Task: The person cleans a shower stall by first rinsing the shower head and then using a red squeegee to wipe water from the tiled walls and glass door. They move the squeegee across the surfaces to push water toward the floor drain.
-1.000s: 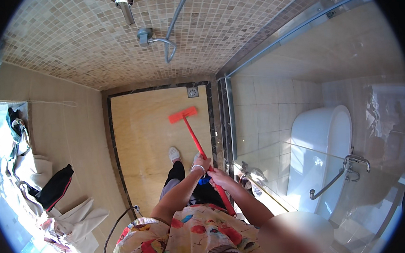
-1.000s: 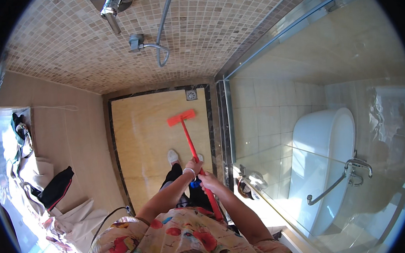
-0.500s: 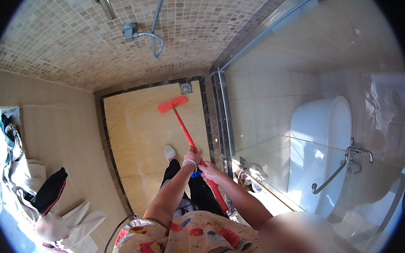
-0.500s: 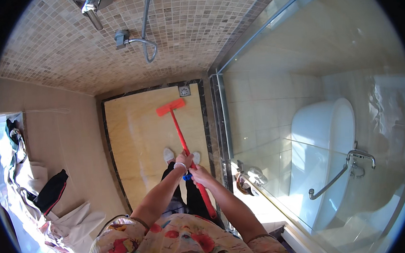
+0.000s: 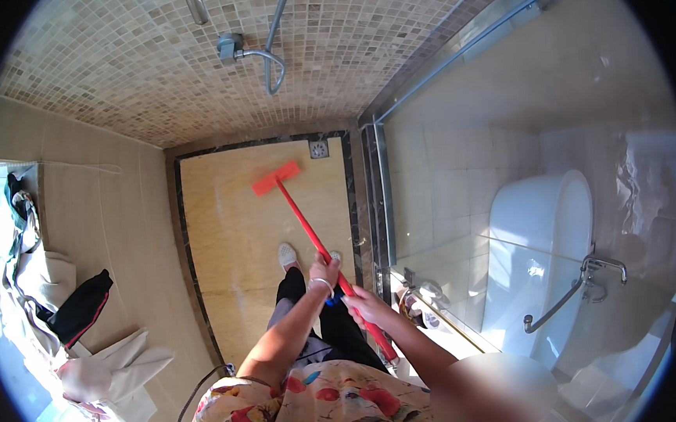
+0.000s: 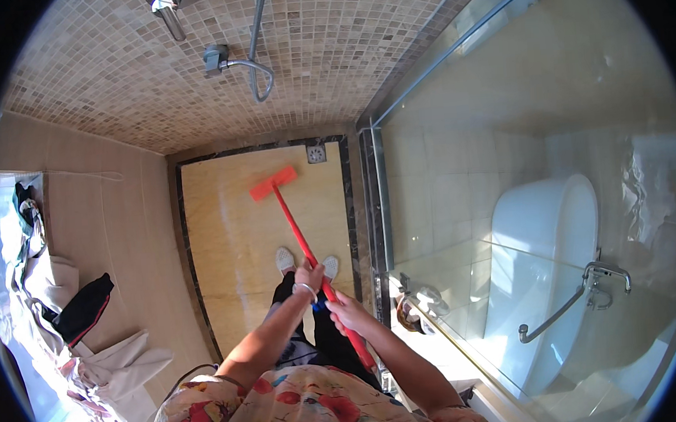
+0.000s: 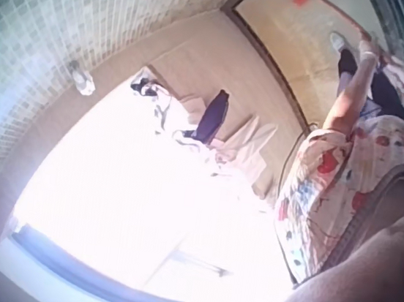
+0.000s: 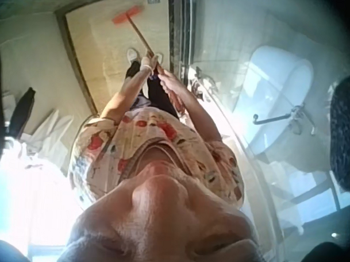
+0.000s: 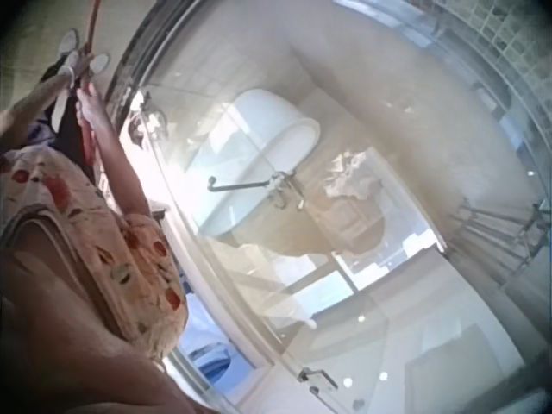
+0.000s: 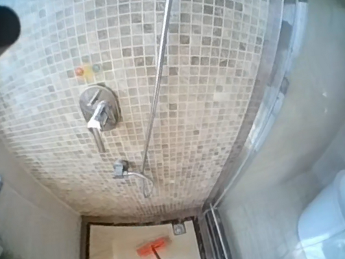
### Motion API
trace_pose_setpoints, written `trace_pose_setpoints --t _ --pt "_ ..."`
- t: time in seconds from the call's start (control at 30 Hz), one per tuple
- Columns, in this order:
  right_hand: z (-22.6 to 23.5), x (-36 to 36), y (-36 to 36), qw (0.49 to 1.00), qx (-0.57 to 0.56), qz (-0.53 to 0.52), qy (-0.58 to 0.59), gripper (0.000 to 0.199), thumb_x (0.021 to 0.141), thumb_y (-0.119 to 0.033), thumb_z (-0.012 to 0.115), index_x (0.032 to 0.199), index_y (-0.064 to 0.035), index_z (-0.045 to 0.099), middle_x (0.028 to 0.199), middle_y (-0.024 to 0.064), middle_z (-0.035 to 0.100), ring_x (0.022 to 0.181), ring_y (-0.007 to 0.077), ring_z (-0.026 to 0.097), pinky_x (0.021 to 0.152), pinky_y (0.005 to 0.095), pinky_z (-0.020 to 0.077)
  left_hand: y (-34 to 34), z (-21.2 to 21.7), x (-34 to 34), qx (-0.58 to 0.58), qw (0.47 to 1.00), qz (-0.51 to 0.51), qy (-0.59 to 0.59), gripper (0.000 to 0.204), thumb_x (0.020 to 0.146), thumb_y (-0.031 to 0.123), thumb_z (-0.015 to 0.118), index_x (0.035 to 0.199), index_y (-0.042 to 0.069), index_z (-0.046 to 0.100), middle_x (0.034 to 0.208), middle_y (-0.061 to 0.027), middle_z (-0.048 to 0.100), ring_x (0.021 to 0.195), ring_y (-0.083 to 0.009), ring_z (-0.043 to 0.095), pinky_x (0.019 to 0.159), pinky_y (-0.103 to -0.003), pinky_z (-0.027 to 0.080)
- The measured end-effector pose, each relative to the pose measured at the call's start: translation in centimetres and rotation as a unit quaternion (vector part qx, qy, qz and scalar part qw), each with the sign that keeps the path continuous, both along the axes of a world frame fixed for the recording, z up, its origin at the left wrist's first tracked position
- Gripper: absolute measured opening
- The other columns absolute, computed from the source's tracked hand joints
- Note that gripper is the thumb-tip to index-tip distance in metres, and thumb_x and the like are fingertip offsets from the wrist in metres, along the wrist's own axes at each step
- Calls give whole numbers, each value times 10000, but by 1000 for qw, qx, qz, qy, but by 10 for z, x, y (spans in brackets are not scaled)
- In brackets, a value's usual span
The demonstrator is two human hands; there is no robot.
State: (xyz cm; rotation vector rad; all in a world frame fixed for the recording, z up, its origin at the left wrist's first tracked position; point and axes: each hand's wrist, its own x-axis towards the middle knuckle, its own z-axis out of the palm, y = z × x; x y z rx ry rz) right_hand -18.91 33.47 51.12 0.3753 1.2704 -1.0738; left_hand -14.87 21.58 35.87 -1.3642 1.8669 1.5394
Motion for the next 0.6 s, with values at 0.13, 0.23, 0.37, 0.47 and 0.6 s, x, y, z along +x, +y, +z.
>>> trace_pose_setpoints --t 0.13,0.23,0.37,0.47,0.6 --pt "-5 9 21 999 26 24 14 362 863 -198 461 1211 -199 362 573 -2 416 360 84 401 311 237 347 31 4 10 -47 999 -22 -11 403 710 305 544 961 -5 483 808 -244 585 822 -373 572 727 -414 447" --pt "-17 8 8 999 42 10 34 260 866 -212 453 1122 -175 425 568 -14 420 359 77 394 315 226 341 17 -4 -2 -55 998 -22 -35 388 711 296 549 950 -2 480 811 -238 587 808 -358 581 714 -405 453" --pt "-41 -13 -40 999 15 6 40 281 863 -212 461 1138 -171 420 556 -9 419 352 86 403 302 240 342 -35 -32 -19 -63 998 5 -2 363 718 275 546 947 -2 502 763 -198 596 744 -316 597 646 -384 460" --pt "-62 -22 -50 999 1 -31 37 290 863 -214 463 1147 -176 421 541 -10 412 344 89 403 293 245 342 -57 -21 -45 -75 997 -5 14 385 715 282 535 976 2 496 771 -205 597 755 -326 595 651 -392 460" --pt "-37 -26 -47 997 -17 -72 36 286 869 -223 457 1152 -199 420 522 -17 402 337 82 392 288 237 331 -54 2 -55 -54 998 -25 14 420 713 277 534 1029 12 454 818 -227 591 804 -354 581 695 -416 452"
